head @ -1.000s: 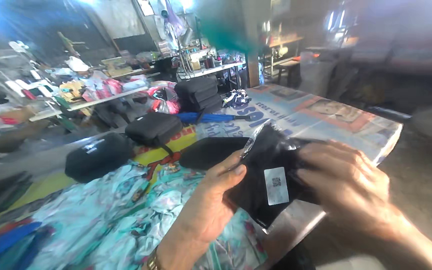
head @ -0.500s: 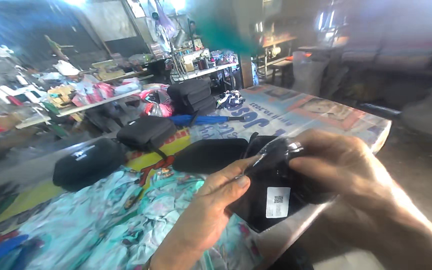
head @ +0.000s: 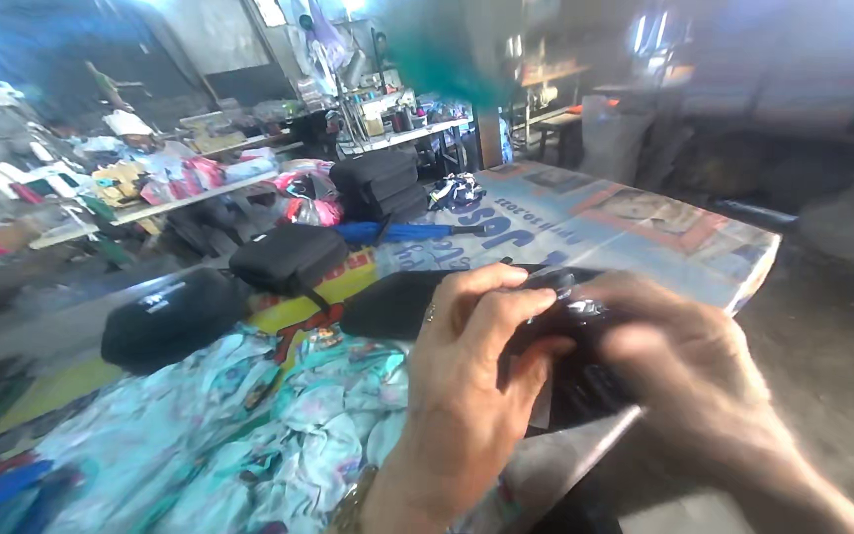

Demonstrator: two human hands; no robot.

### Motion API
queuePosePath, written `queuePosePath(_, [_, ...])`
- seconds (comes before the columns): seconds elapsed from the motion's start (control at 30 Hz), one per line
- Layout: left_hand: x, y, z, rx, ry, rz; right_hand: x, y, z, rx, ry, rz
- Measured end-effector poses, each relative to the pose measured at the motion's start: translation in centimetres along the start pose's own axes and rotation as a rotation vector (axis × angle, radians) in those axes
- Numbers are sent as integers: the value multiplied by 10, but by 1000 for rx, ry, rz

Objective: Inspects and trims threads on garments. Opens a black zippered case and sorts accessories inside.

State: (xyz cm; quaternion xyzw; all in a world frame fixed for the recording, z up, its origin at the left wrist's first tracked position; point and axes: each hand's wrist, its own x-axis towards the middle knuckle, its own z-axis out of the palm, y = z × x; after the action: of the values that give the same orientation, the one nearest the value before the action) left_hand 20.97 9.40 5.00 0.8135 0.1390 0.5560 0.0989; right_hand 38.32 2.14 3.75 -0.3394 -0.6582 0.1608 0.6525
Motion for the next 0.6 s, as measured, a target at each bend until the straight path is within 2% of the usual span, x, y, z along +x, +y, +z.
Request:
queuePosePath(0.17, [1, 4, -1, -198, 37, -27, -4, -1, 2, 17, -13, -19])
queuePosePath(0.43, [-1, 6, -1, -261, -15, -11, -5, 1, 1, -80, 45, -129])
queuePosePath(0.5, [-2, 4, -3, -205, 19, -37, -6, 1, 2, -195, 89, -174])
queuePosePath(0.6, [-4, 6, -4, -34, 112, -55, -4, 4, 8, -595, 206, -339])
